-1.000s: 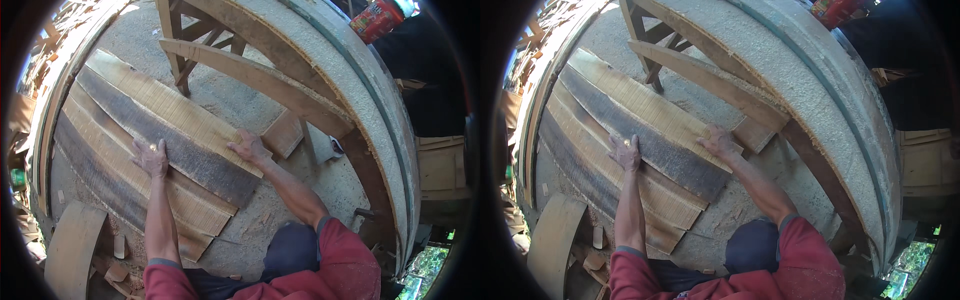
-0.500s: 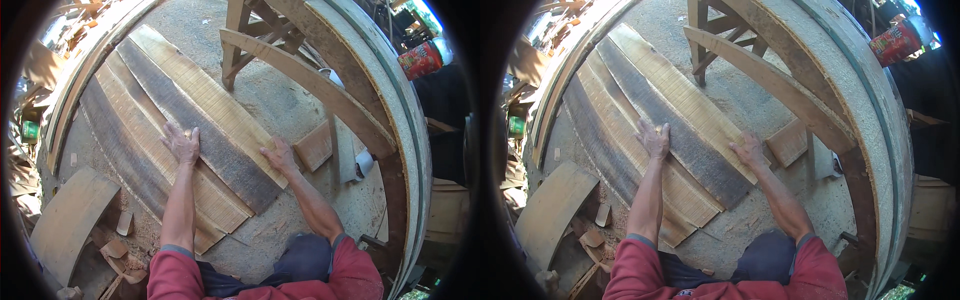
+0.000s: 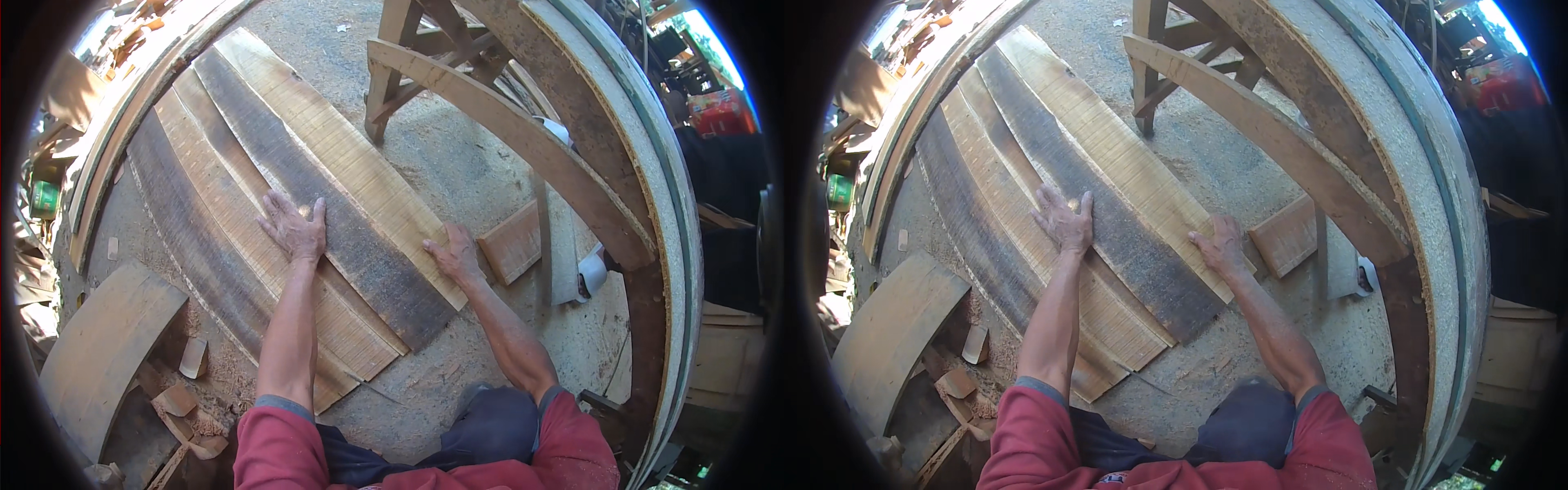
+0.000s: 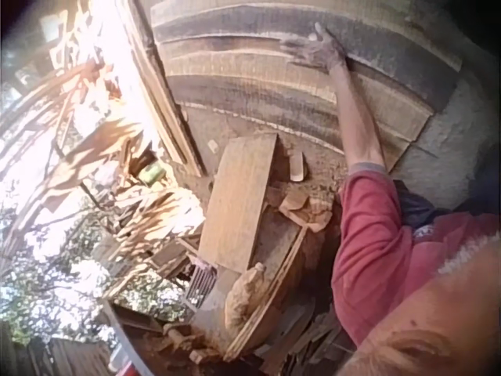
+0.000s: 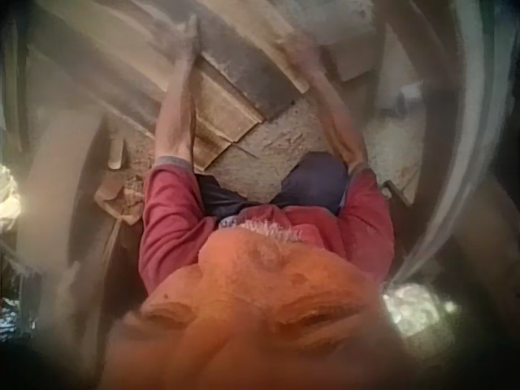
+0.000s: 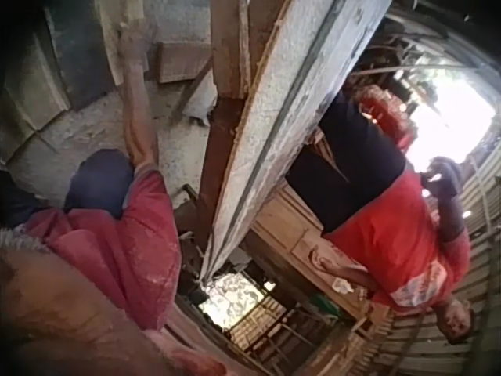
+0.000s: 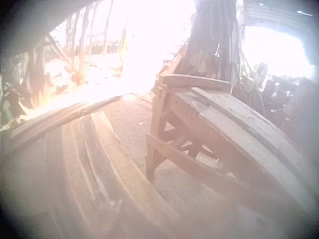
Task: The person cuts a piece of wood using a circular saw, moves the cut piece aside, and then aligns several thin wooden planks on a workbench.
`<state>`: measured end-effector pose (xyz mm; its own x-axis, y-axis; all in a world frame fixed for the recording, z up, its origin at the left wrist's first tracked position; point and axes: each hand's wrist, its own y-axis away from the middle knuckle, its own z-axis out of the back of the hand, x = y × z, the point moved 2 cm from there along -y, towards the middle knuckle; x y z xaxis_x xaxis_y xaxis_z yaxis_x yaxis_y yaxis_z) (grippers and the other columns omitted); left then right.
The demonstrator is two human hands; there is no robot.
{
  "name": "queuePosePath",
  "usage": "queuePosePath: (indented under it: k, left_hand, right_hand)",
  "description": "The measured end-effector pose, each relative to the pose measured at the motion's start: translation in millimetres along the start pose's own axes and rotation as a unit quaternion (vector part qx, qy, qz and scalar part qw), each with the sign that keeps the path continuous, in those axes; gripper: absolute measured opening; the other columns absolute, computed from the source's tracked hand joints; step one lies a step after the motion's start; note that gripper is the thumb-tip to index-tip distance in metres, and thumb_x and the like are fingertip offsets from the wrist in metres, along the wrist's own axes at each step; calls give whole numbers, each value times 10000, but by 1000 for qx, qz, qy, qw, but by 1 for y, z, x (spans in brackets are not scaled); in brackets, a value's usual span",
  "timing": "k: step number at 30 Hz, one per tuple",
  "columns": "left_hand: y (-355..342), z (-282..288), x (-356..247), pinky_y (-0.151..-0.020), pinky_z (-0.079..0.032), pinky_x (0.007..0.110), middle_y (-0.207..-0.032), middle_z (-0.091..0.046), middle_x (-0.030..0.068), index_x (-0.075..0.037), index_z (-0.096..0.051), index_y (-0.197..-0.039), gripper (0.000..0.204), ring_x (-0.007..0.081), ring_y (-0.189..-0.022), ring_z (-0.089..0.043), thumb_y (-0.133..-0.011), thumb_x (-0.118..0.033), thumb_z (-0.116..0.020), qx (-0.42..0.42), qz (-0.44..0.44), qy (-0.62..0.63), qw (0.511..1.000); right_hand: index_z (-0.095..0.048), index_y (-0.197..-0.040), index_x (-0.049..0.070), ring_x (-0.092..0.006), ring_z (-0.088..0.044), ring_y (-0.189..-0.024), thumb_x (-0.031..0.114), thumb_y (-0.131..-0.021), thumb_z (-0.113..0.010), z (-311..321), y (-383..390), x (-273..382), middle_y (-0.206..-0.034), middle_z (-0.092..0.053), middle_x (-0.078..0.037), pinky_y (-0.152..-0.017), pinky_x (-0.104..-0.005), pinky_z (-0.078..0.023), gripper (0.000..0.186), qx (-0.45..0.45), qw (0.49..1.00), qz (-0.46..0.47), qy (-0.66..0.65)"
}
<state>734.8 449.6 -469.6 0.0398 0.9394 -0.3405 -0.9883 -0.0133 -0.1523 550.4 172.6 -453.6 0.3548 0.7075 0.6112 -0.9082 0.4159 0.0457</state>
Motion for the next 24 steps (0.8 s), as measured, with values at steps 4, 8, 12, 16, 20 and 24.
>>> queuePosePath:
  k: [4, 8, 12, 16, 20, 24]
  left_hand:
    - [5, -5, -4, -1256, 7, 505, -1627, -241, 296, 122, -153, -1561, 1094, 353, -1559, -147, -918, -675, -540, 5, 15, 10, 1000]
    - [-5, -6, 13, -1256, -11, 503, -1636, -248, 269, 109, -169, -1564, 1080, 339, -1557, -166, -922, -677, -536, -9, 1, -2, 1000]
    - [0, -13, 3, -1259, 9, 502, -1653, -244, 220, 98, -166, -1569, 1109, 321, -1562, -149, -909, -720, -515, -5, 7, 8, 1000]
    - [0, -15, 10, -1259, 14, 509, -1657, -237, 215, 37, -171, -1593, 1058, 315, -1565, -142, -928, -729, -470, -13, -12, -3, 1000]
    - [-1, -10, 6, -1255, 19, 530, -1658, -230, 219, -30, -174, -1613, 1010, 330, -1566, -128, -937, -729, -446, 4, -6, -39, 999]
    - [-3, -8, 0, -1254, 31, 529, -1657, -219, 232, -38, -177, -1615, 997, 335, -1570, -100, -941, -721, -446, 20, -1, -36, 999]
  right_hand:
    - [-580, -1265, 4, -419, -550, -1158, 380, -860, -762, 2, 13, -14, -1219, -581, -239, -993, -504, -443, 582, 28, 999, 15, 10]
    - [-551, -1354, 2, -408, -544, -1224, 368, -896, -727, 24, 28, -23, -1329, -562, -235, -1042, -482, -439, 611, 14, 994, 113, 5]
    - [-550, -1361, -7, -402, -562, -1202, 339, -921, -695, 33, 85, -74, -1313, -572, -224, -1042, -472, -445, 578, -65, 986, 154, 5]
    - [-585, -1305, -27, -382, -574, -1154, 275, -919, -667, 11, 81, -68, -1250, -600, -214, -1010, -457, -458, 497, -160, 980, 83, -83]
    - [-609, -1269, -37, -372, -575, -1114, 239, -905, -650, 1, 81, -62, -1200, -613, -217, -994, -453, -463, 458, -188, 978, 66, -67]
    - [-614, -1257, -39, -369, -569, -1093, 232, -892, -657, 2, 79, -63, -1162, -611, -209, -982, -463, -463, 456, -196, 976, 61, -67]
